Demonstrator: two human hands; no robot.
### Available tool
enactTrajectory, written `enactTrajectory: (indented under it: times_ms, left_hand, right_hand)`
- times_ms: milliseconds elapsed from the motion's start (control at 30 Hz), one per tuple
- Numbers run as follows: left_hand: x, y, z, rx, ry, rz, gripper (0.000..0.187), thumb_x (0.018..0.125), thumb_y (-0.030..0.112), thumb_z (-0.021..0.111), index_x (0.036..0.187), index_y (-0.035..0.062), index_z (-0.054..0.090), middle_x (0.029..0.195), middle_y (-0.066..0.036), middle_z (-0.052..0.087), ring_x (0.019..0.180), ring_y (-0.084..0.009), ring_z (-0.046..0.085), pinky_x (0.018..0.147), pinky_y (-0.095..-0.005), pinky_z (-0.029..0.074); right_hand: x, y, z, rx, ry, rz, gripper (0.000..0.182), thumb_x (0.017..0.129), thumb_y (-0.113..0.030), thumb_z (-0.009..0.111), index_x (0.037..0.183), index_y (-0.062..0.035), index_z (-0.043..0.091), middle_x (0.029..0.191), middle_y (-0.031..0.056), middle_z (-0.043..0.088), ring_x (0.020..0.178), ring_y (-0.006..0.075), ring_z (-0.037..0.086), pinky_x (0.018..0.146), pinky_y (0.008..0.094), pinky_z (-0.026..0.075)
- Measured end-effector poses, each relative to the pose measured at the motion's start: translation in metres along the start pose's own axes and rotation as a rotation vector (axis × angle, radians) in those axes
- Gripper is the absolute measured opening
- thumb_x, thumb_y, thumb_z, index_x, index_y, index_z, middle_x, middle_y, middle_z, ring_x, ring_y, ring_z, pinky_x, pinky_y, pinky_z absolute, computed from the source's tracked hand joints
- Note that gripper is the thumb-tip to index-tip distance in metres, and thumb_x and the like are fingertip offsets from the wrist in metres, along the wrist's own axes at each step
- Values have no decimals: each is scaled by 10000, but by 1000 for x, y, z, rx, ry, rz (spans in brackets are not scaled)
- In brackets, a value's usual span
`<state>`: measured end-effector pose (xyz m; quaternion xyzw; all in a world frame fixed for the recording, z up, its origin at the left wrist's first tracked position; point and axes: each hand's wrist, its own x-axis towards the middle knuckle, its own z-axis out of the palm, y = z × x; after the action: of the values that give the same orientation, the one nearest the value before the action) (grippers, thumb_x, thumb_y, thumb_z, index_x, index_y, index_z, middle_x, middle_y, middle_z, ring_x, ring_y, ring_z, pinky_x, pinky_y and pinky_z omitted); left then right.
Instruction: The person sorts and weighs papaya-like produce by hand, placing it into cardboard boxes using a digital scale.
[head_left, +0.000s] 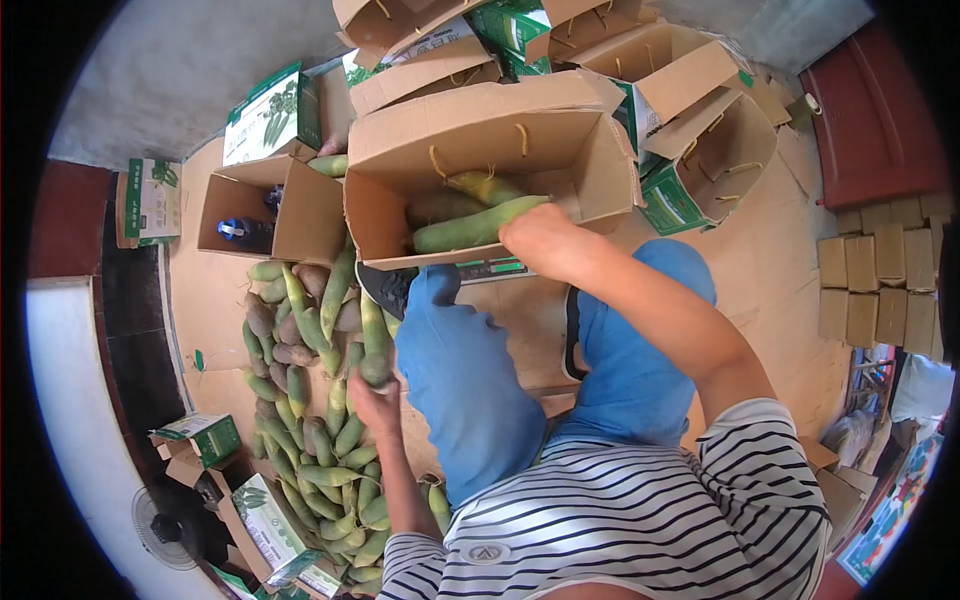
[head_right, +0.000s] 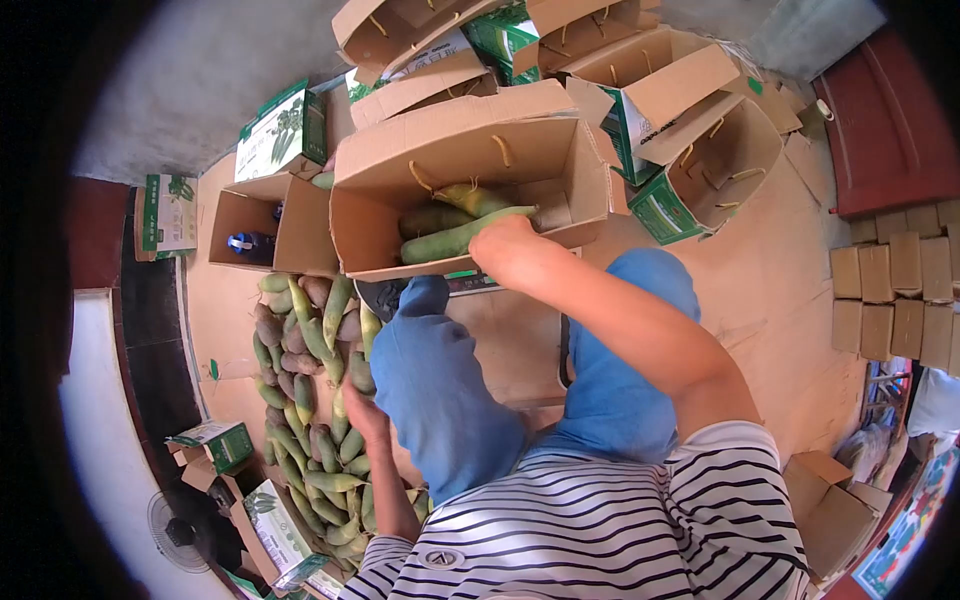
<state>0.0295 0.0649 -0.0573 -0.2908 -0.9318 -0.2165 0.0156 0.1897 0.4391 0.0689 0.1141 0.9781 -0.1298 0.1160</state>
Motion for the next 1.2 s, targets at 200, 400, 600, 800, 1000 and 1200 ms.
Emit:
enactTrajectory:
  times_ms: [200, 400, 600, 800, 1000, 1200]
  left_hand:
    - [70, 103, -101, -573, 434, 0, 506, 767, 65, 723, 1187, -64, 472, 1164, -151, 555, 1021, -222, 564, 904, -348, 453]
    - [109, 209, -120, -977, 551, 114, 472, 794, -17, 667, 1203, -96, 444, 1208, -156, 536, 1051, -221, 564, 900, -355, 472]
    - [146, 252, -73, -818, 25, 322, 405, 838, 109, 668, 1176, -25, 490, 1126, -123, 553, 1043, -189, 545, 913, -339, 438]
    - [110, 155, -42, -751, 71, 100, 313, 876, 112, 613, 1149, -4, 512, 1073, -107, 573, 996, -192, 562, 889, -336, 447]
    - [11, -19, 40, -519, -358, -163, 357, 794, 185, 689, 1061, 9, 531, 949, -112, 594, 877, -221, 586, 747, -323, 475]
    - [-83, -69, 68, 151, -856, -74, 434, 769, 360, 658, 1047, 50, 535, 968, -182, 606, 921, -352, 585, 767, -436, 478]
  right_hand:
    - [2, 1, 3, 8, -14, 9, 80, 682, -29, 597, 751, -41, 636, 745, 143, 655, 733, 322, 646, 597, 411, 503]
    - [2, -2, 2, -31, -2, 26, 84, 681, -29, 600, 722, -47, 671, 754, 139, 666, 740, 304, 656, 573, 399, 512]
    - [6, -1, 0, -55, -78, 42, 111, 699, -34, 593, 757, -44, 687, 783, 144, 674, 778, 298, 663, 616, 393, 525]
    - [11, 12, -5, -40, 12, 80, 113, 729, -71, 571, 810, -48, 647, 817, 141, 670, 805, 313, 655, 644, 403, 519]
    - [8, 10, -4, -44, 25, 41, 129, 769, -62, 517, 822, -34, 631, 819, 157, 662, 823, 326, 647, 675, 432, 512]
    - [8, 18, -7, -94, -43, 35, 150, 851, -171, 537, 861, -22, 515, 850, 189, 626, 825, 364, 615, 683, 451, 502]
